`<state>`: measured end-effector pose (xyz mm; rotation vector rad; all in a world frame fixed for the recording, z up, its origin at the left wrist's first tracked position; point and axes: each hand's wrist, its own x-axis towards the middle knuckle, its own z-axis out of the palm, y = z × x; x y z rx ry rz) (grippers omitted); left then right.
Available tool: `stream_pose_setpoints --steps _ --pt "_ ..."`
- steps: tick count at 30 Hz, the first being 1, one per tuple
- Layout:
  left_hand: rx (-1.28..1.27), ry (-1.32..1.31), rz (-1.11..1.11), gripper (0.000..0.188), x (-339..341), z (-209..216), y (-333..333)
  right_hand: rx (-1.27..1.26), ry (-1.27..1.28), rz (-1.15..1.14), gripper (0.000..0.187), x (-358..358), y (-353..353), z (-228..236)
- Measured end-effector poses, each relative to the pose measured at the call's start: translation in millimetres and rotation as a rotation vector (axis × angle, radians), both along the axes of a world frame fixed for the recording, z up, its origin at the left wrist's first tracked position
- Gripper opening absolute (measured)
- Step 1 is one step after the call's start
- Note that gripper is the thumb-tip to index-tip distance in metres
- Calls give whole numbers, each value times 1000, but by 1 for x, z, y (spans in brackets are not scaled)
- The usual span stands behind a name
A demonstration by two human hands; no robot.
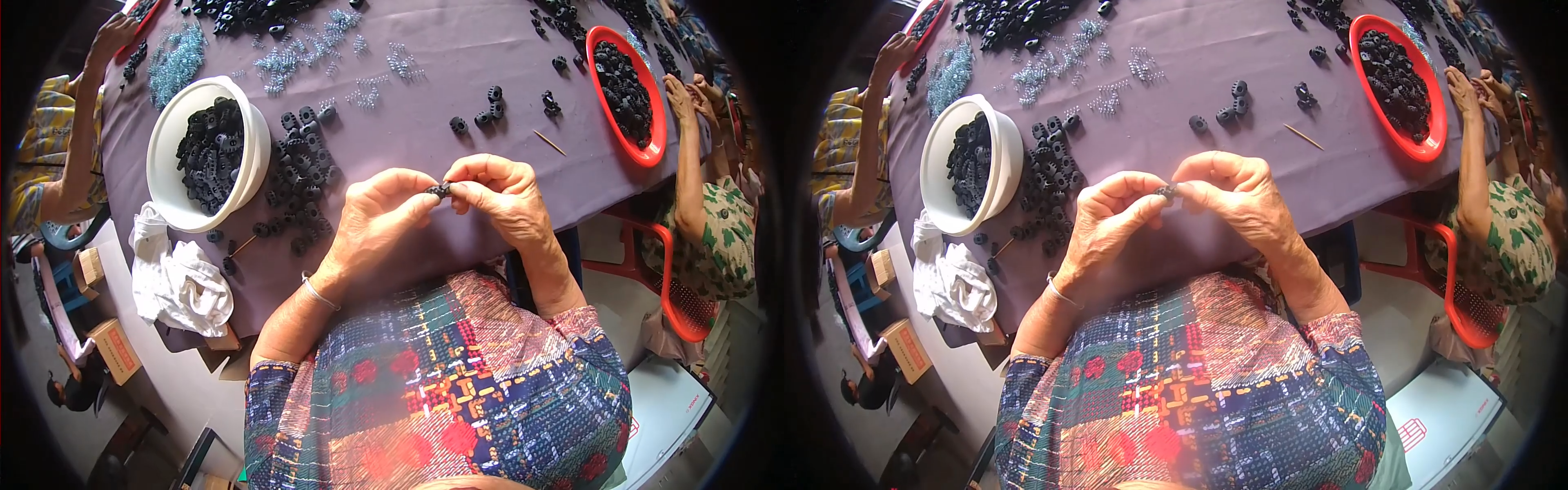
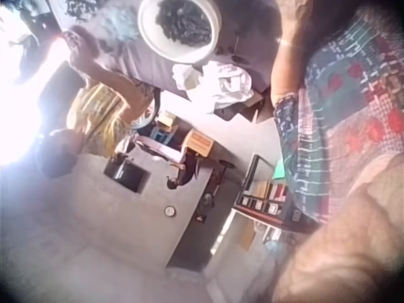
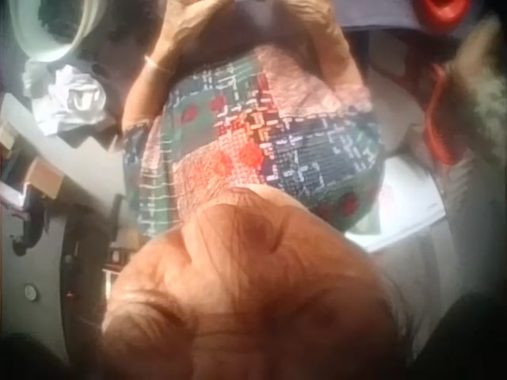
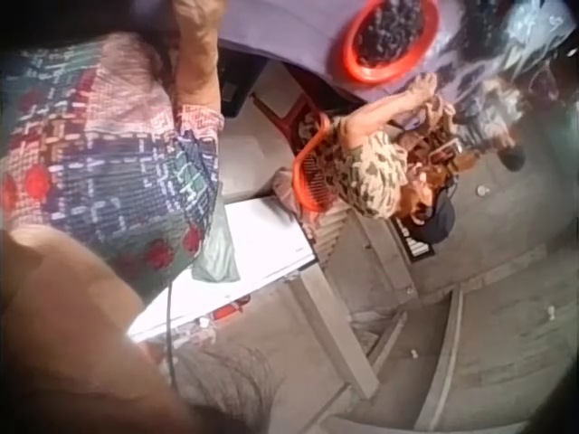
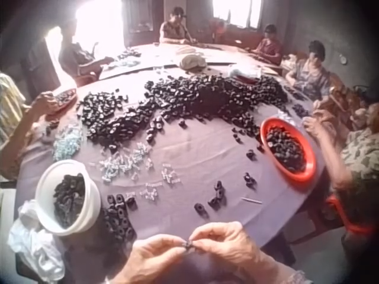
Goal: The recorder is manually assembling black beaded components at a workshop table.
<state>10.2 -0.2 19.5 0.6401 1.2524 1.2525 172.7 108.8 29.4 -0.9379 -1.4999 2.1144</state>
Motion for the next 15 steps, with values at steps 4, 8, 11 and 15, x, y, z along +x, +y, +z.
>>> stream_pose_setpoints --steps 4,8,11,15 --pt "10 -6 -2 19 -1 1 -1 -92 47 30 12 0 3 -1" --pt "22 17 -23 19 -2 3 0 -91 49 56 12 0 6 -1" --pt "9 28 -23 19 -1 3 1 -95 38 79 12 1 7 -1" --pt "1 37 -18 19 -1 3 0 -28 -52 103 15 1 7 3"
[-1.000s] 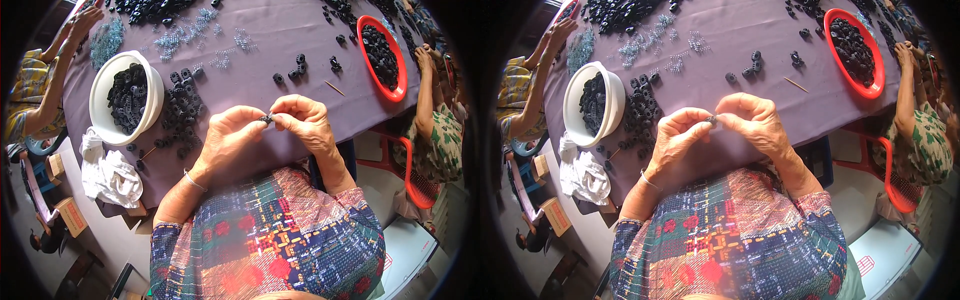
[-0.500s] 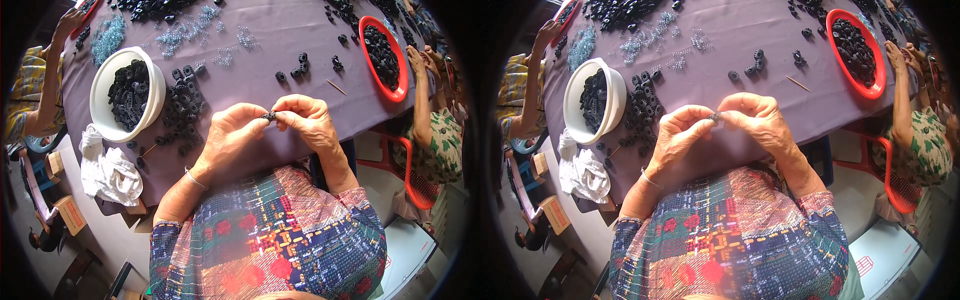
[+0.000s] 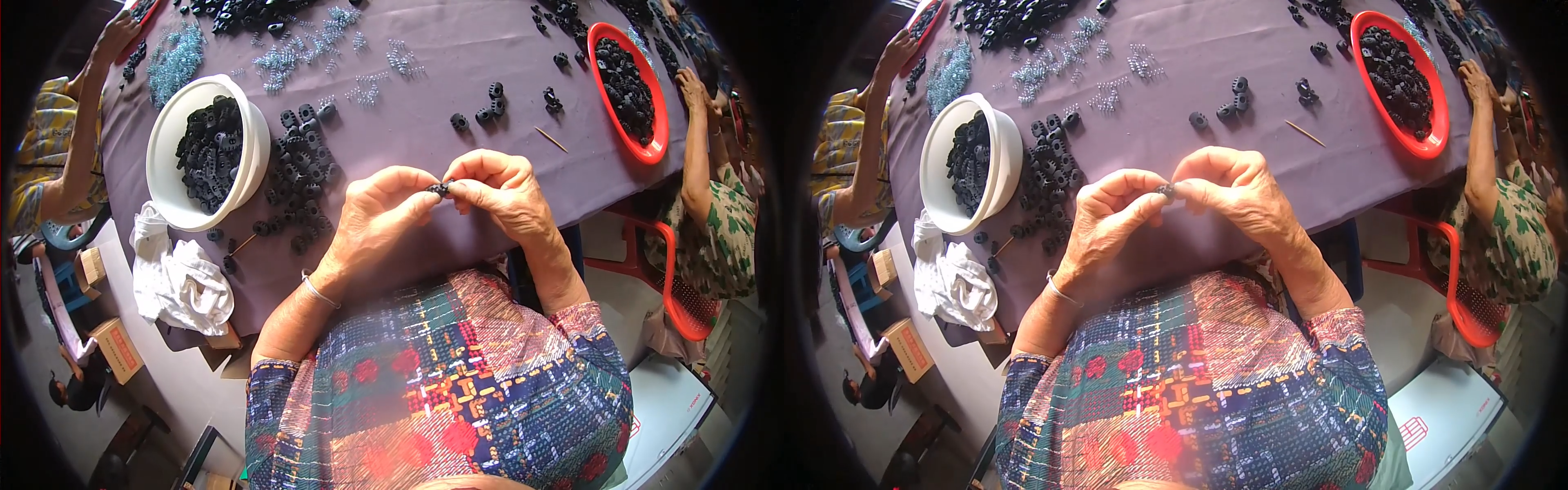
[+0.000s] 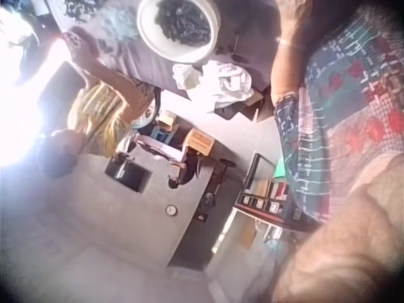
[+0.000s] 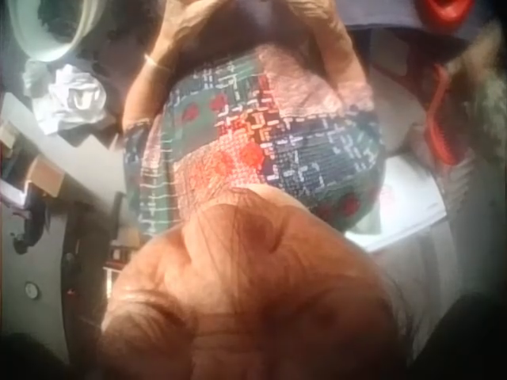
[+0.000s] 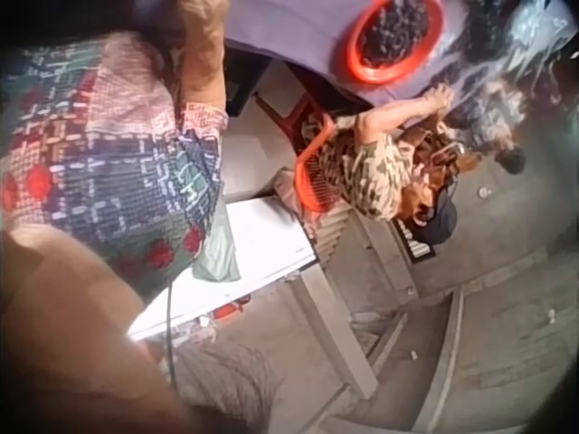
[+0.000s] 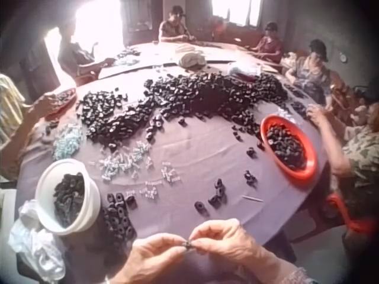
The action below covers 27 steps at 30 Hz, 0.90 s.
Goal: The recorder is manually assembling black beaded components at a workshop table.
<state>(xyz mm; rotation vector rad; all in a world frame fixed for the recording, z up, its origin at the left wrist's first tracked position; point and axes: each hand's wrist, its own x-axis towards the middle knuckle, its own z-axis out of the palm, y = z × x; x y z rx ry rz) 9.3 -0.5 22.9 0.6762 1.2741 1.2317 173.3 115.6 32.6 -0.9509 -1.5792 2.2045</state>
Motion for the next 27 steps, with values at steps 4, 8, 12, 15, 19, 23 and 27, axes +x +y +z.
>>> stream_pose_setpoints --steps 4,8,12,15,19,23,27 --pt "-4 31 0 19 -1 1 1 34 -21 9 14 0 1 1" --pt "20 124 33 18 2 -3 -2 84 -82 5 13 -3 -2 7" --pt "33 137 32 18 2 -7 -2 71 -102 51 13 -4 3 8" --pt "32 174 37 17 4 -10 -2 75 -122 75 14 -4 5 8" --pt "47 194 55 17 6 -11 -1 127 -159 99 15 -5 6 7" --pt "48 177 81 17 7 -9 1 48 -182 99 15 -9 9 11" --pt "46 207 86 17 7 -9 0 115 -184 116 14 -12 10 7"
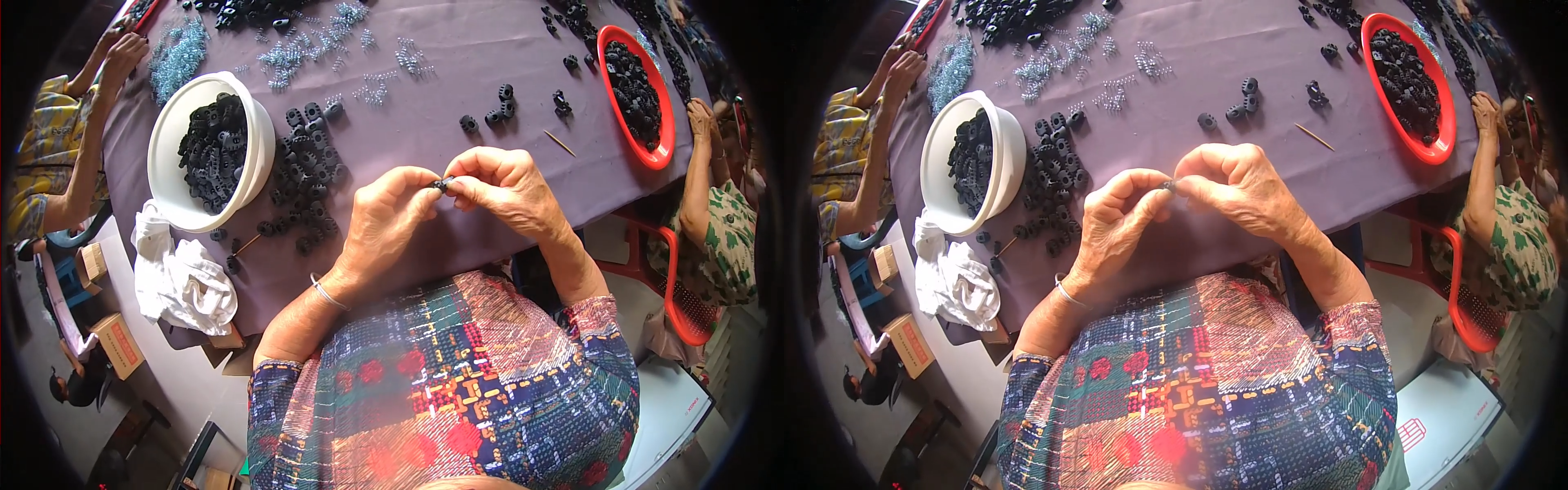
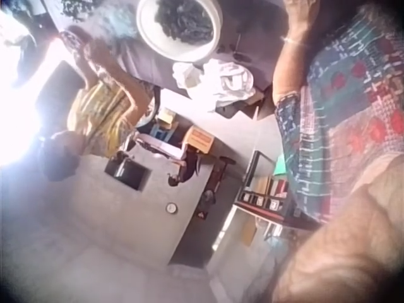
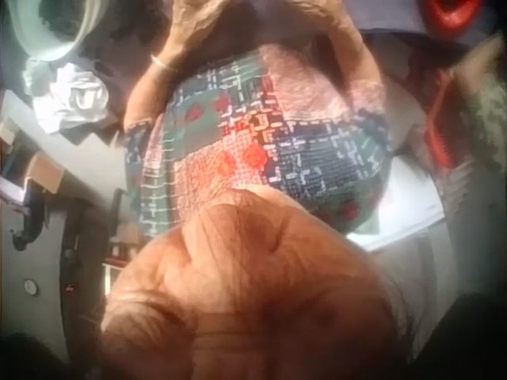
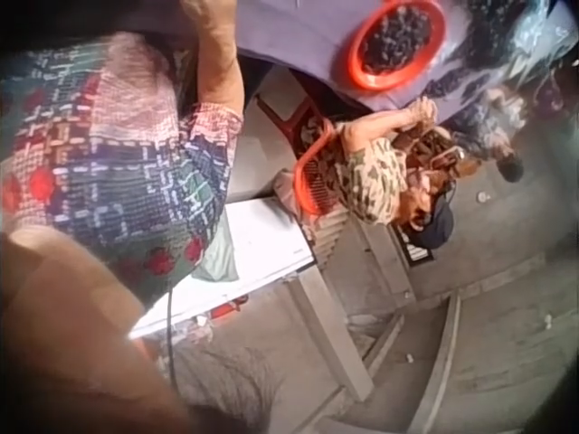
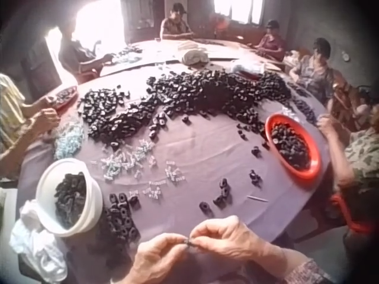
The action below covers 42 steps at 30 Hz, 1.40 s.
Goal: The recorder is manually assembling black beaded components at a workshop table.
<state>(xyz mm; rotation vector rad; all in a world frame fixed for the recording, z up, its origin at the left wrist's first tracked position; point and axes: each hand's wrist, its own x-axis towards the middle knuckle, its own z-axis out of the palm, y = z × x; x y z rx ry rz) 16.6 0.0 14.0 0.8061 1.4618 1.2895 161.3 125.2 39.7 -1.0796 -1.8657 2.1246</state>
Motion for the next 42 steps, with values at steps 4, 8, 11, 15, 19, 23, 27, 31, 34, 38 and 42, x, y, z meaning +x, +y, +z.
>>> stream_pose_setpoints --steps 4,8,11,15,19,23,27,31,34,38,42 --pt "22 21 23 16 2 -8 -1 9 -23 7 14 -3 1 0" --pt "51 67 25 15 2 -10 -2 -10 -39 85 15 -3 6 0" --pt "51 69 31 15 3 -13 -1 6 -64 104 15 -3 7 -2" --pt "51 121 27 13 3 -13 -1 53 -98 144 15 -5 9 -3" --pt "51 197 70 10 7 -9 -1 65 -118 158 14 -7 8 -6" --pt "65 228 94 9 10 -11 1 33 -114 142 14 -8 9 -9" --pt "71 243 117 8 11 -14 0 64 -74 104 16 -9 7 -10" --pt "57 176 119 9 10 -13 1 79 -97 166 13 -10 8 -7" --pt "38 163 106 9 9 -11 0 37 -64 164 13 -9 10 -9" --pt "7 57 57 12 1 -5 0 52 -37 184 13 -8 12 -7" --pt "-21 24 33 15 -2 -1 1 115 -10 103 13 -7 2 -10"
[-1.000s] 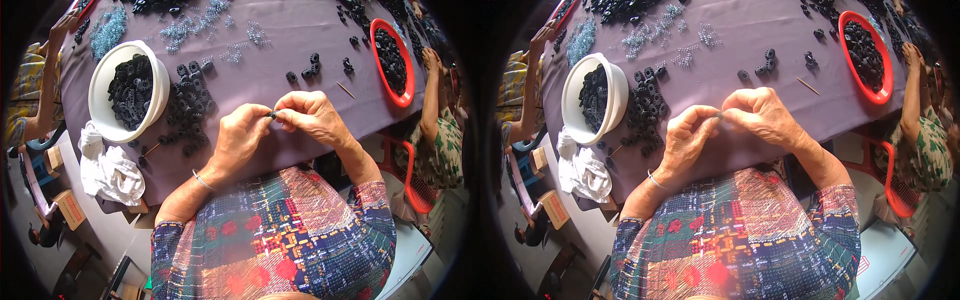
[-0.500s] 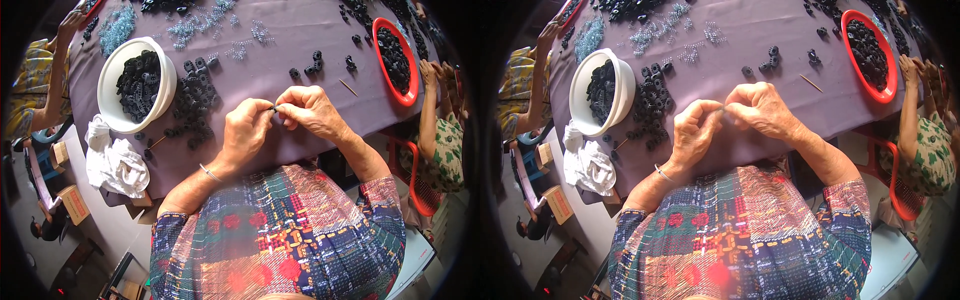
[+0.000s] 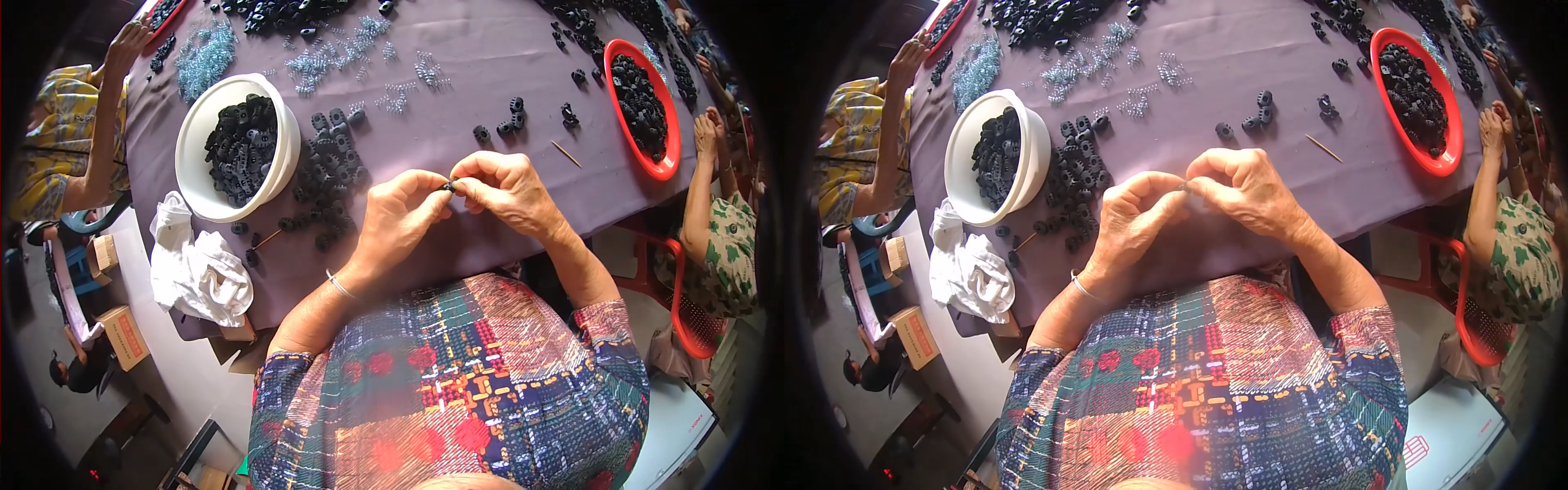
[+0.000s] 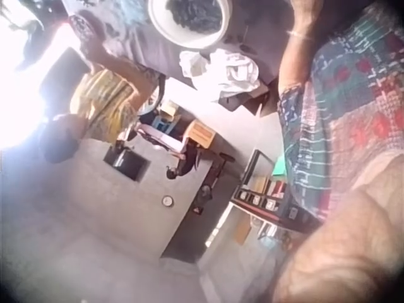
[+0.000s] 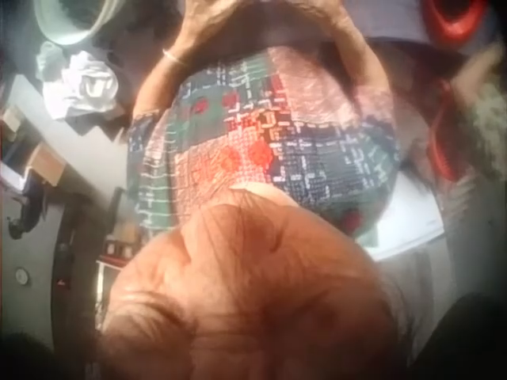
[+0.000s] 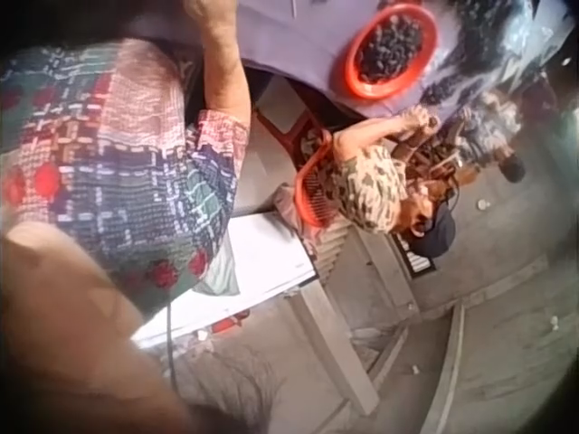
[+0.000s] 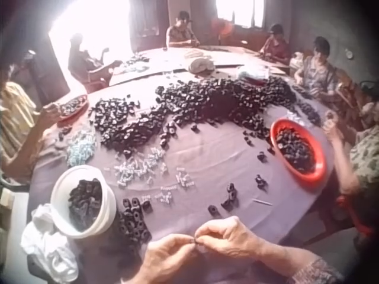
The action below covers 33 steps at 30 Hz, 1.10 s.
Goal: The recorder is manually assembling black beaded components at a workshop table.
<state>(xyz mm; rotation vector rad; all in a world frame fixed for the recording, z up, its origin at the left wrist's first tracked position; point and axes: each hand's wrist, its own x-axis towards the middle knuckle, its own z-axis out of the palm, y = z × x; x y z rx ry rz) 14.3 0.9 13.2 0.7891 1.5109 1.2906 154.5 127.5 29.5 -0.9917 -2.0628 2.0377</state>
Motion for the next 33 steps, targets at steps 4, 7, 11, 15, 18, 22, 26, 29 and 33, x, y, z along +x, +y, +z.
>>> stream_pose_setpoints --steps 4,7,11,15,18,22,26,29,33 --pt "-3 -139 23 18 -2 6 -1 371 117 -3 16 -1 -10 1" --pt "-15 -266 56 19 -5 13 2 559 221 16 31 -1 -15 0" --pt "-4 -405 93 19 -10 9 0 828 224 -6 45 -7 -25 -3" --pt "1 -379 72 19 -12 12 1 1113 205 -18 45 -13 -27 -9" --pt "-16 -346 73 18 -12 13 2 1214 181 0 42 -15 -28 -6" --pt "-10 -362 92 17 -12 12 0 1181 58 25 45 -13 -30 -4" --pt "10 -393 99 15 -12 7 1 1189 65 44 44 -16 -30 -3" --pt "19 -409 93 15 -13 8 1 1198 76 51 41 -18 -28 -5" --pt "18 -414 79 14 -14 7 1 1228 204 35 31 -22 -23 -11"
